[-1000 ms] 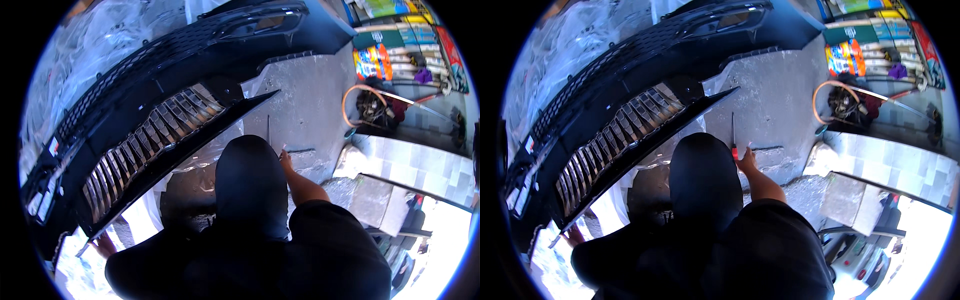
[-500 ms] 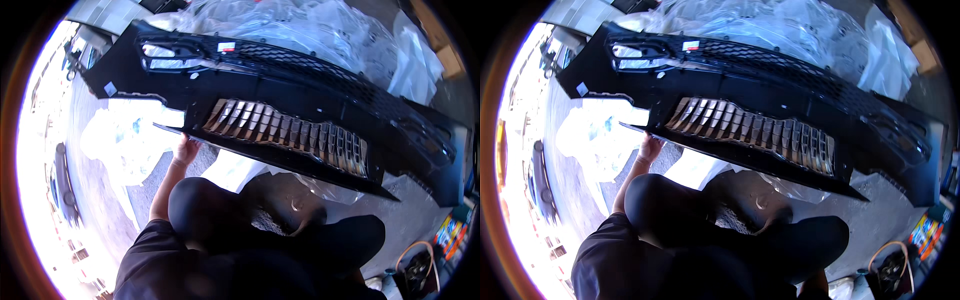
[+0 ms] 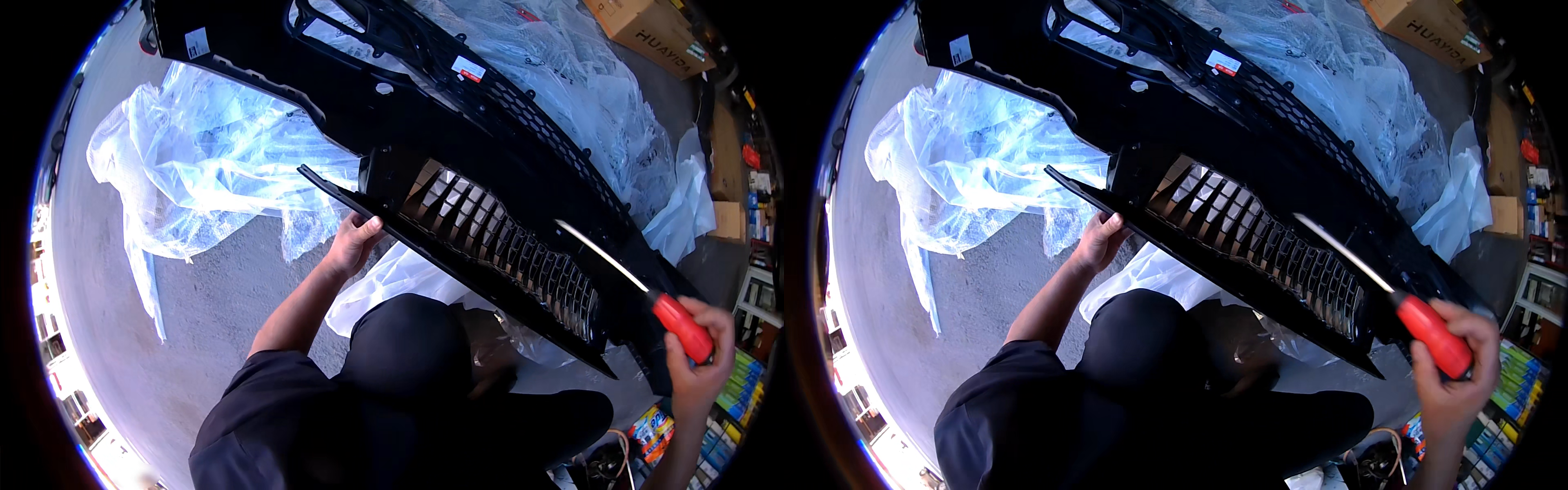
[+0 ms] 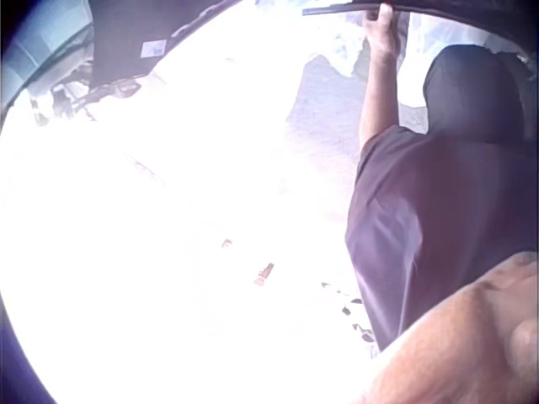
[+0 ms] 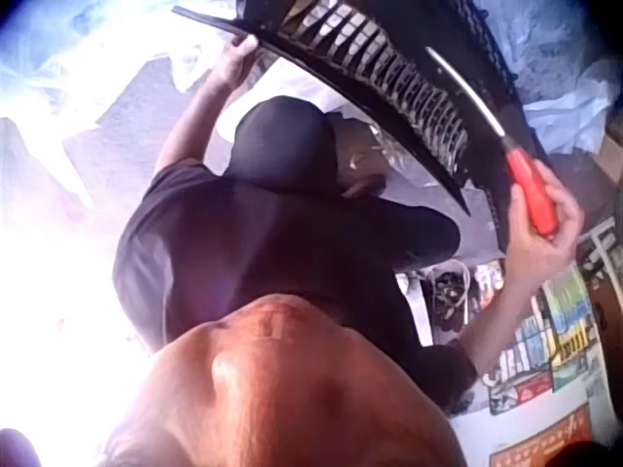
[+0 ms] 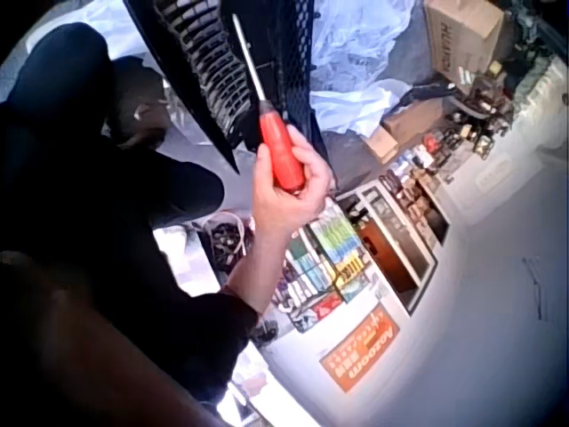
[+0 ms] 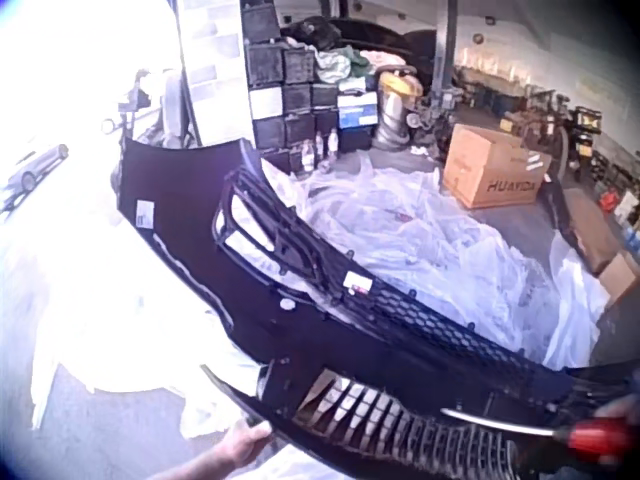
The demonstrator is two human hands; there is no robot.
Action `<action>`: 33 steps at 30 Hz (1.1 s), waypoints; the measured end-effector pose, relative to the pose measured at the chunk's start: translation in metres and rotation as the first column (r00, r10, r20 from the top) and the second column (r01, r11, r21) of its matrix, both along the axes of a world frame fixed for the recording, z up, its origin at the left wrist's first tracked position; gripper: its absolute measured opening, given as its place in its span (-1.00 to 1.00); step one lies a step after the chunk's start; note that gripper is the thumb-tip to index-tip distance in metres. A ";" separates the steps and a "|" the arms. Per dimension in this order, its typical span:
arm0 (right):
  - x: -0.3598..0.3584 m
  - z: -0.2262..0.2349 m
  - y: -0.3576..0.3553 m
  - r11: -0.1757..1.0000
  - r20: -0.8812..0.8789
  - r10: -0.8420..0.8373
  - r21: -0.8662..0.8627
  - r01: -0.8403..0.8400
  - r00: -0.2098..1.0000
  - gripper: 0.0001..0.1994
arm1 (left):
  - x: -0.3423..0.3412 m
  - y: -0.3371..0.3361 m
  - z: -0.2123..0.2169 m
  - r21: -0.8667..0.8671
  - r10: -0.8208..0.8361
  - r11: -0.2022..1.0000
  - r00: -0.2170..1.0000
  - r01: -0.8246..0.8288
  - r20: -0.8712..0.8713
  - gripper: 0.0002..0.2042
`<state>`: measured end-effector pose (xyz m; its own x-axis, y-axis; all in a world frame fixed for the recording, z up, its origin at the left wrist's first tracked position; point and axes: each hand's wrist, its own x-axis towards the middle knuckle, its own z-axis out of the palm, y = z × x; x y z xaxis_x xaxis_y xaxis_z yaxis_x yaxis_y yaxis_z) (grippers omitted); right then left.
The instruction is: The person assembles components onto a car bumper, using a screwdriver to secure a black trim piece and manually aligning the silver grille.
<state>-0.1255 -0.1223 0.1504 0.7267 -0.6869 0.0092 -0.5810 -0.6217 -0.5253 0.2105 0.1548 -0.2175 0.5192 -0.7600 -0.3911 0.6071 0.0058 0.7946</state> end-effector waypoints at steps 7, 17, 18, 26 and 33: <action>0.264 -0.037 0.019 0.773 0.332 0.610 -0.050 -0.633 0.719 -0.43 | 0.004 0.005 -0.014 0.008 0.001 1.000 0.996 0.000 -0.091 -0.22; 0.301 -0.119 0.049 0.611 0.358 0.757 -0.095 -0.786 0.546 -0.45 | 0.002 0.008 -0.018 0.061 0.024 0.998 0.996 -0.019 -0.090 -0.20; 0.311 -0.119 0.055 0.584 0.361 0.779 -0.120 -0.803 0.512 -0.46 | 0.001 0.014 -0.018 0.041 0.055 0.998 0.994 -0.051 -0.092 -0.23; 0.328 -0.146 0.068 0.558 0.311 0.808 -0.130 -0.820 0.500 -0.45 | 0.003 0.009 -0.017 0.040 0.062 0.997 0.995 -0.059 -0.081 -0.32; 0.337 -0.149 0.076 0.525 0.344 0.823 -0.162 -0.835 0.451 -0.48 | -0.002 0.008 -0.018 -0.016 0.117 0.993 0.990 -0.118 -0.074 -0.33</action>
